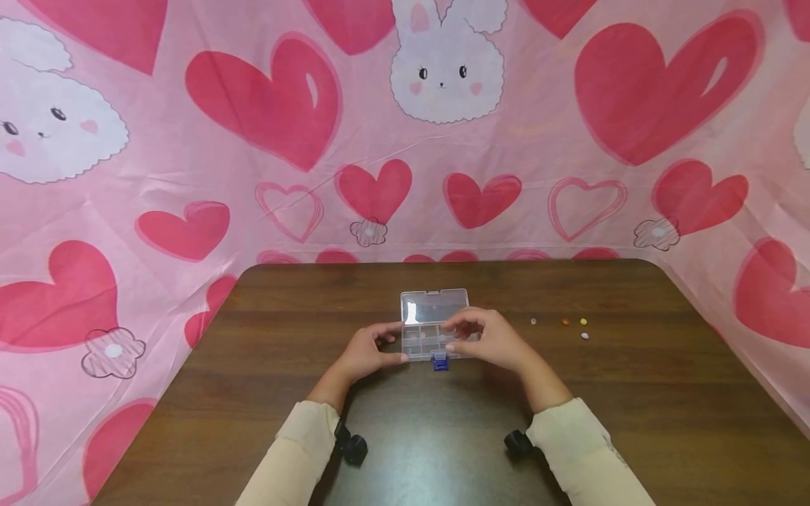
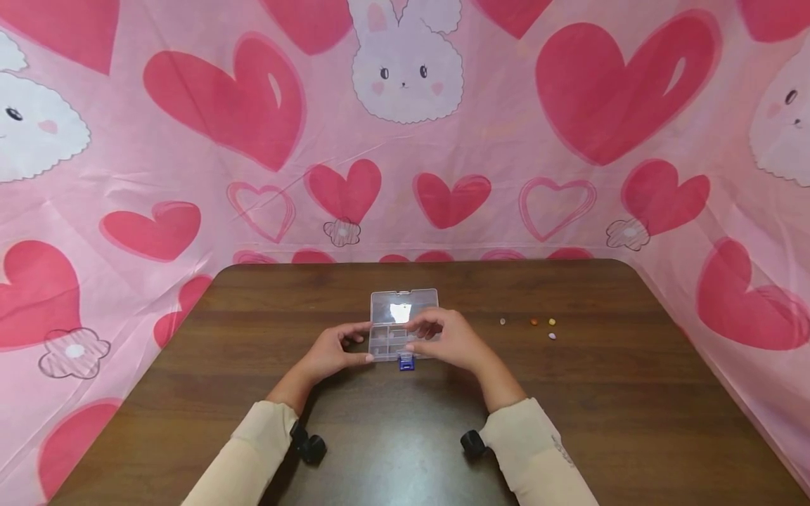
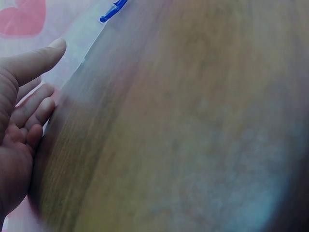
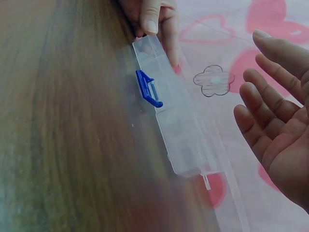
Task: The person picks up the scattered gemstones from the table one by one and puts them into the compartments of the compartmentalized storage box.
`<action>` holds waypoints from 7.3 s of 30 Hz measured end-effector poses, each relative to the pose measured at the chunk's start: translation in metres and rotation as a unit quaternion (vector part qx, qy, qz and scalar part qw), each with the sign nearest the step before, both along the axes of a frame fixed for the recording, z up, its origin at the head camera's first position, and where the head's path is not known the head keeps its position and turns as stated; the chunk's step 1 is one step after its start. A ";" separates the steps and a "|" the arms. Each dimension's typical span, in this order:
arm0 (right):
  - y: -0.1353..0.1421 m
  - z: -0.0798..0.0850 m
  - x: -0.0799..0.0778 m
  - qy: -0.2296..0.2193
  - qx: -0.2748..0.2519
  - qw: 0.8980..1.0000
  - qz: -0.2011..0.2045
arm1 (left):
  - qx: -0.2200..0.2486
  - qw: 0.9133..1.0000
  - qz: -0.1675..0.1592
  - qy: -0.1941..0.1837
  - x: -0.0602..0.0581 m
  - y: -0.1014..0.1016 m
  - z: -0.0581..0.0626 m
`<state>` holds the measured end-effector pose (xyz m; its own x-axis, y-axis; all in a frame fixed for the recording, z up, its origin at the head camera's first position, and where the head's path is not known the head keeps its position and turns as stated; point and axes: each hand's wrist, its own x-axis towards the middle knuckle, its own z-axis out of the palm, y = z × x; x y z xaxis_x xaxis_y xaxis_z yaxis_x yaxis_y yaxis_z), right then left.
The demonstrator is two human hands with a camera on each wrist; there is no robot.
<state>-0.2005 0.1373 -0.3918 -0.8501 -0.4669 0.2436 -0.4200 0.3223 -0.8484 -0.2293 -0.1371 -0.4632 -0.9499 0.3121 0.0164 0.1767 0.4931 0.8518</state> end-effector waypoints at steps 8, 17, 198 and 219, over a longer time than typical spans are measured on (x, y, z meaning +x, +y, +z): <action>0.006 0.007 0.009 0.009 -0.012 1.000 0.003 | 0.003 1.000 -0.004 -0.001 0.000 -0.001 -0.001; 0.020 -0.015 0.000 0.033 -0.022 0.999 -0.001 | 0.007 1.000 -0.009 0.001 -0.002 -0.001 -0.004; 0.230 -0.056 -0.026 -0.031 0.132 0.969 -0.205 | -0.001 1.000 0.001 0.007 0.000 0.002 -0.003; 0.207 -0.046 -0.015 0.019 0.106 0.972 -0.209 | -0.001 1.000 -0.007 0.022 -0.001 0.001 -0.006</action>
<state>-0.2152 0.3438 -0.4381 -0.9684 -0.1259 0.2154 -0.2454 0.6374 -0.7304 -0.2300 -0.1357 -0.4692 -0.9437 0.3258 0.0568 0.2203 0.4912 0.8427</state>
